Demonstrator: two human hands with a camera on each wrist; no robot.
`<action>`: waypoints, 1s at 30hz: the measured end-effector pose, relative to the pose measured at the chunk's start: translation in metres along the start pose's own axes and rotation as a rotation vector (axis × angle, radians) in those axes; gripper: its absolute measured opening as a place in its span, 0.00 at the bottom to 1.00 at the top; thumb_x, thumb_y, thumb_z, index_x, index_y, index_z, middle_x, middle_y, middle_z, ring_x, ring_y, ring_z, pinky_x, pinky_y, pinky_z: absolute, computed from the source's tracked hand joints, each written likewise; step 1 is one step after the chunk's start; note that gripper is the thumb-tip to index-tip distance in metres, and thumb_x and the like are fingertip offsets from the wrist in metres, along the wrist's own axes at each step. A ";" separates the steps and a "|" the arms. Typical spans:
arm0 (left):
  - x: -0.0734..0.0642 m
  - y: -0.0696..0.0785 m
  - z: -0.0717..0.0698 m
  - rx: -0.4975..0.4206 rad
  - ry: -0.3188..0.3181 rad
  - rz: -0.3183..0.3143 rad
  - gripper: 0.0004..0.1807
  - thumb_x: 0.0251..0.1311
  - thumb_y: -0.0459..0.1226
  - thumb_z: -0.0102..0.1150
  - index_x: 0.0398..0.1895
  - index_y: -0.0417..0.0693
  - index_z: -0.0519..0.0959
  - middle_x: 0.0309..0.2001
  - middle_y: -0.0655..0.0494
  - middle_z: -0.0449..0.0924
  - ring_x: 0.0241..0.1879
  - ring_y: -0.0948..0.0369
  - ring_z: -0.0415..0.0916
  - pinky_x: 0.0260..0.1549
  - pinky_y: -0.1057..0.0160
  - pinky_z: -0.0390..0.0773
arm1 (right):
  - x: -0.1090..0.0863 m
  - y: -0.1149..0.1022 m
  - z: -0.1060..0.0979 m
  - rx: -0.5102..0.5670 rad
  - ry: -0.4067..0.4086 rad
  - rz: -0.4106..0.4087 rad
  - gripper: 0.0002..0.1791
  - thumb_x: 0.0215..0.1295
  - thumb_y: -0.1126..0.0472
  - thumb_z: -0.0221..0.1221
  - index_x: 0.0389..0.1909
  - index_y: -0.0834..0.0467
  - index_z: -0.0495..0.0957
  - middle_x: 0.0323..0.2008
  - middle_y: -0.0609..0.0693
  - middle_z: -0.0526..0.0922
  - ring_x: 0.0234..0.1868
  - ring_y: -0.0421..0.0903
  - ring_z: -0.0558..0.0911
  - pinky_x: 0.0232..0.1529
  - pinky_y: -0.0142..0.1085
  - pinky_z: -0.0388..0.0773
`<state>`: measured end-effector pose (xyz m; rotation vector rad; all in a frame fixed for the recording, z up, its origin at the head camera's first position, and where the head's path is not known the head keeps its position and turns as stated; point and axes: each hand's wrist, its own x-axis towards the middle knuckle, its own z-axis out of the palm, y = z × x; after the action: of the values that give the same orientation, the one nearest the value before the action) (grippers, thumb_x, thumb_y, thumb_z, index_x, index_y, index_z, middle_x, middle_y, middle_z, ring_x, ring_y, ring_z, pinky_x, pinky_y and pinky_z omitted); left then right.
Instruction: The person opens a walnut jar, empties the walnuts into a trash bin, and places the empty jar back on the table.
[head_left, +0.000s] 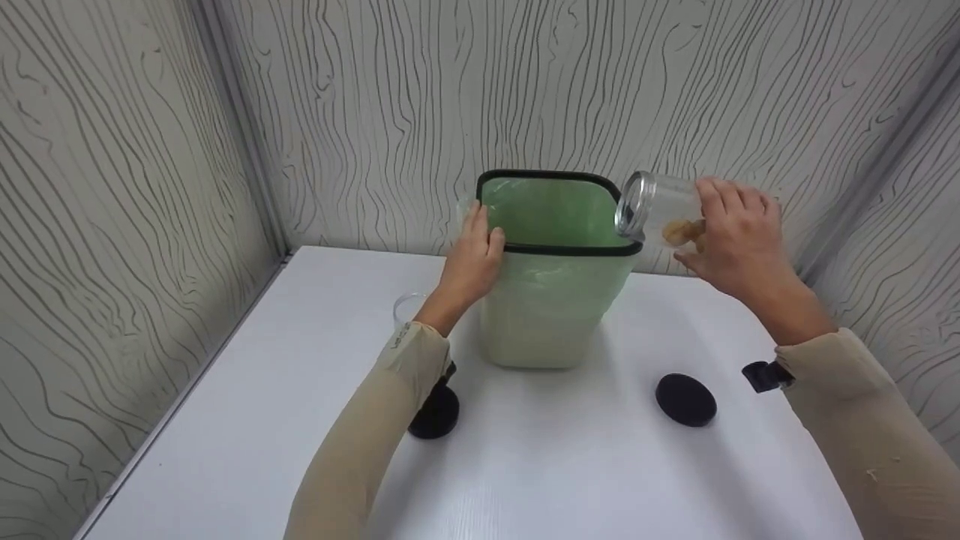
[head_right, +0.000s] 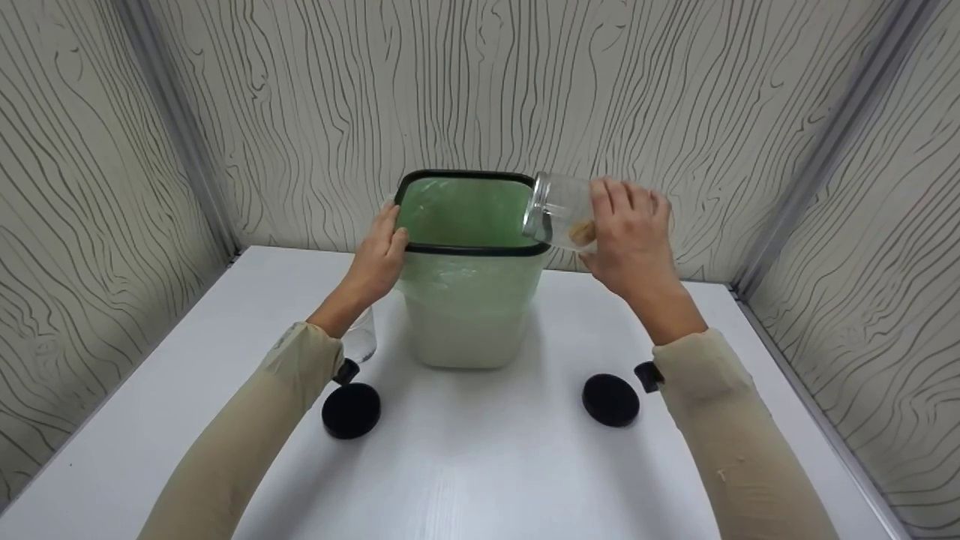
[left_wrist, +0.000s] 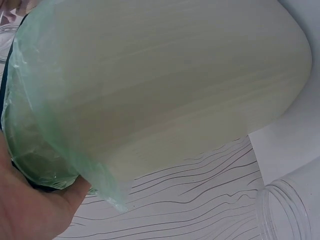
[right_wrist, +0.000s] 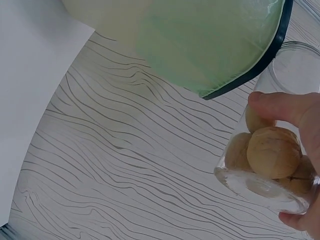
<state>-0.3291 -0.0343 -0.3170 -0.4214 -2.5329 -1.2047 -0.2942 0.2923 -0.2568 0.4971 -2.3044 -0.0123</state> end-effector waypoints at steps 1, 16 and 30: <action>0.000 0.000 0.000 0.000 -0.002 -0.001 0.31 0.73 0.44 0.31 0.73 0.38 0.47 0.74 0.48 0.40 0.71 0.53 0.45 0.66 0.55 0.50 | 0.000 0.000 0.000 -0.002 0.002 -0.004 0.53 0.32 0.62 0.78 0.62 0.66 0.61 0.57 0.66 0.68 0.56 0.67 0.66 0.53 0.64 0.59; 0.001 0.000 0.000 0.020 -0.007 0.009 0.31 0.73 0.45 0.29 0.73 0.37 0.47 0.74 0.47 0.41 0.71 0.53 0.45 0.66 0.55 0.50 | 0.008 -0.001 -0.006 -0.075 -0.037 -0.088 0.54 0.32 0.64 0.78 0.64 0.67 0.59 0.59 0.66 0.67 0.58 0.65 0.63 0.53 0.64 0.58; 0.002 -0.001 0.000 0.004 0.002 0.005 0.32 0.72 0.46 0.29 0.73 0.38 0.47 0.74 0.48 0.41 0.71 0.54 0.45 0.67 0.55 0.49 | 0.021 -0.008 -0.009 -0.247 0.074 -0.279 0.47 0.34 0.68 0.75 0.60 0.66 0.62 0.55 0.65 0.68 0.56 0.65 0.66 0.52 0.65 0.62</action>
<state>-0.3310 -0.0348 -0.3166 -0.4243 -2.5306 -1.1972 -0.2983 0.2788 -0.2371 0.6726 -2.1083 -0.4021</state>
